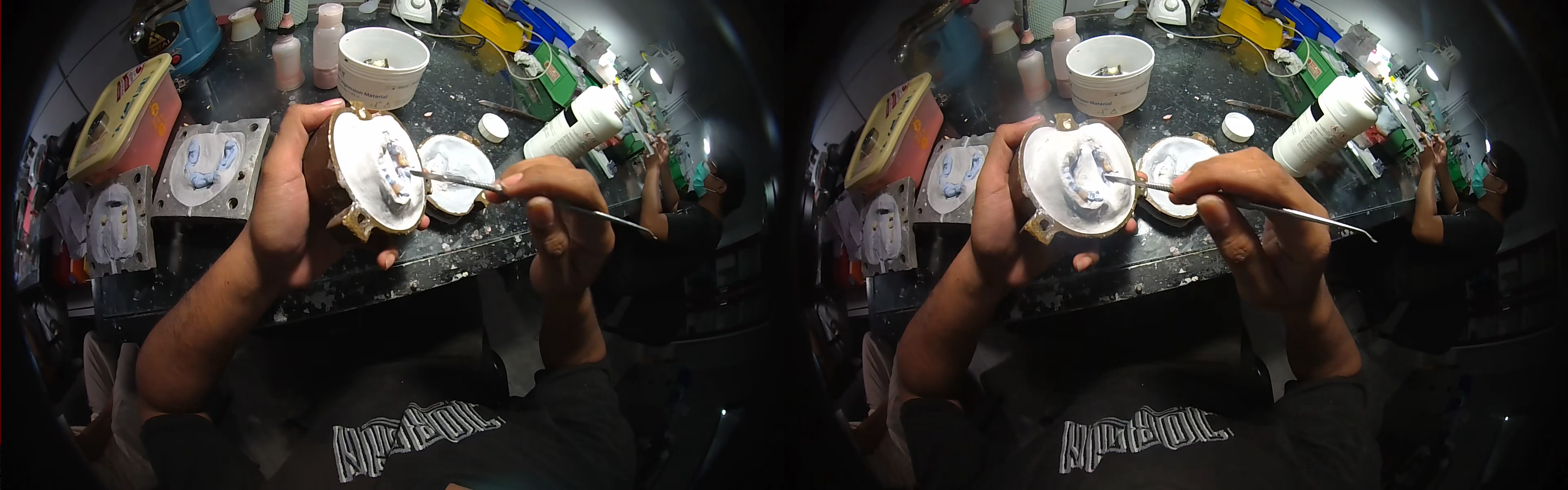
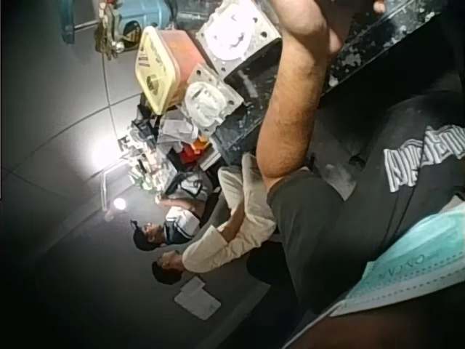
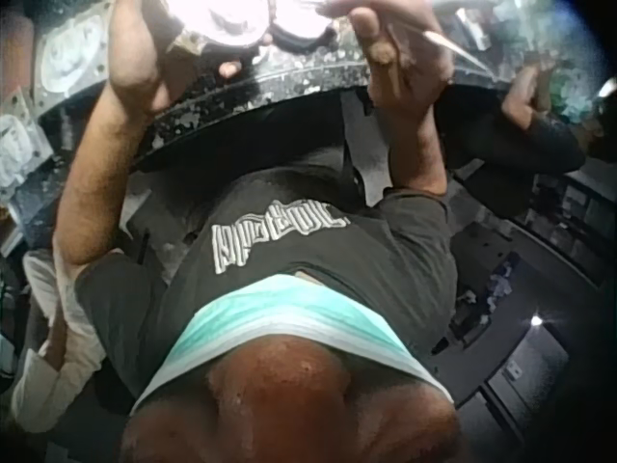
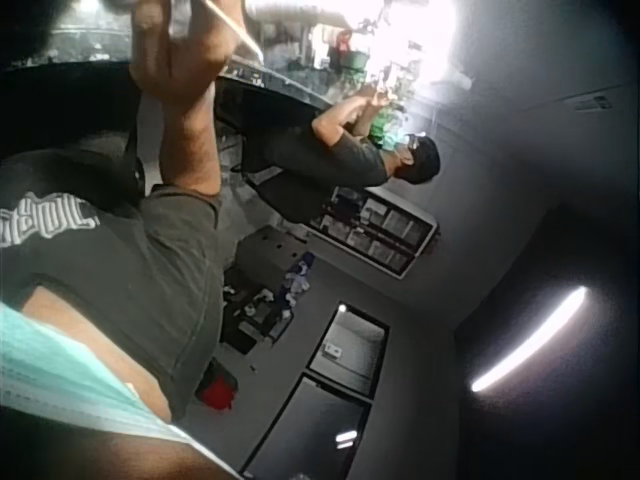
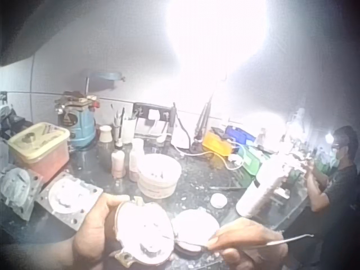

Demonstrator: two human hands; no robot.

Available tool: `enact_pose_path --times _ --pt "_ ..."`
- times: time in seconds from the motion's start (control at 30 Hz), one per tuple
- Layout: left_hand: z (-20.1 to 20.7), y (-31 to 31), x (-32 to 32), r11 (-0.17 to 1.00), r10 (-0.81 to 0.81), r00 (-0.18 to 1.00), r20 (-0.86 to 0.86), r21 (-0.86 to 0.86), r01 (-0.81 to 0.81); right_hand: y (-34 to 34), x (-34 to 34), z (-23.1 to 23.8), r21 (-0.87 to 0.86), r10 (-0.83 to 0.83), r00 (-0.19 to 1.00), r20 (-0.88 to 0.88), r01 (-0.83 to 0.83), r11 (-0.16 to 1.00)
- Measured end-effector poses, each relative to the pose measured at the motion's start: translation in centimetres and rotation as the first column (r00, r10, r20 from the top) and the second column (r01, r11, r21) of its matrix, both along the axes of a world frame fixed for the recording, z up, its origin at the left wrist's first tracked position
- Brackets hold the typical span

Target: The person holds a two-part mold and uses a metal spatula to scoop a white paste from a container. They spread the paste into the cavity of one mold half, smoothing the surface. The person repeats this process, adding more paste and smoothing it across the mold interior.

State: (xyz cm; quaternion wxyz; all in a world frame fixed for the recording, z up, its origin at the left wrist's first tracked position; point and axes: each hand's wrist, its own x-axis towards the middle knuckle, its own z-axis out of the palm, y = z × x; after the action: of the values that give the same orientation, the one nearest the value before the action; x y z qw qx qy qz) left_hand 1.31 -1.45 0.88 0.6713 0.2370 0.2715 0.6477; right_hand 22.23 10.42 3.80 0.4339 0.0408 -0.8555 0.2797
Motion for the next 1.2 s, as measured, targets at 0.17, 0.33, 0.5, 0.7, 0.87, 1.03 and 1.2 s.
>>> enact_pose_path --times 0.17,0.33,0.5,0.7,0.87,1.03,1.2 --pt "0.1 -0.2 0.2 0.999 0.026 0.998 0.049 0.028 -0.027 -0.3 -1.4 0.0 0.115 -0.063 0.997 -0.041 0.067 0.991" --pt "0.3 -0.4 0.5 0.999 0.046 0.999 -0.007 0.024 -0.046 -0.8 -2.0 0.0 0.158 -0.078 0.996 -0.041 0.084 0.984" --pt "0.6 -0.3 0.7 0.997 0.065 0.996 -0.057 0.033 -0.063 -0.9 -2.0 0.2 0.193 -0.091 0.996 -0.019 0.093 0.977" --pt "0.6 -0.4 0.9 0.994 0.110 0.990 -0.086 0.037 -0.107 -1.5 -1.7 0.4 0.299 -0.100 0.995 0.009 0.093 0.950" --pt "0.4 -0.4 0.7 0.996 0.079 0.993 -0.084 0.048 -0.075 -0.9 -1.5 0.3 0.259 -0.093 0.994 -0.060 0.106 0.960" --pt "0.9 -0.6 0.6 0.998 0.033 0.999 0.012 0.060 -0.034 1.3 1.0 -0.6 -0.131 -0.289 0.936 -0.200 0.267 0.955" --pt "0.1 -0.4 -1.8 0.922 -0.322 0.933 0.163 0.277 0.270 7.3 2.5 -3.5 -0.438 -0.419 0.908 -0.011 0.372 0.818"
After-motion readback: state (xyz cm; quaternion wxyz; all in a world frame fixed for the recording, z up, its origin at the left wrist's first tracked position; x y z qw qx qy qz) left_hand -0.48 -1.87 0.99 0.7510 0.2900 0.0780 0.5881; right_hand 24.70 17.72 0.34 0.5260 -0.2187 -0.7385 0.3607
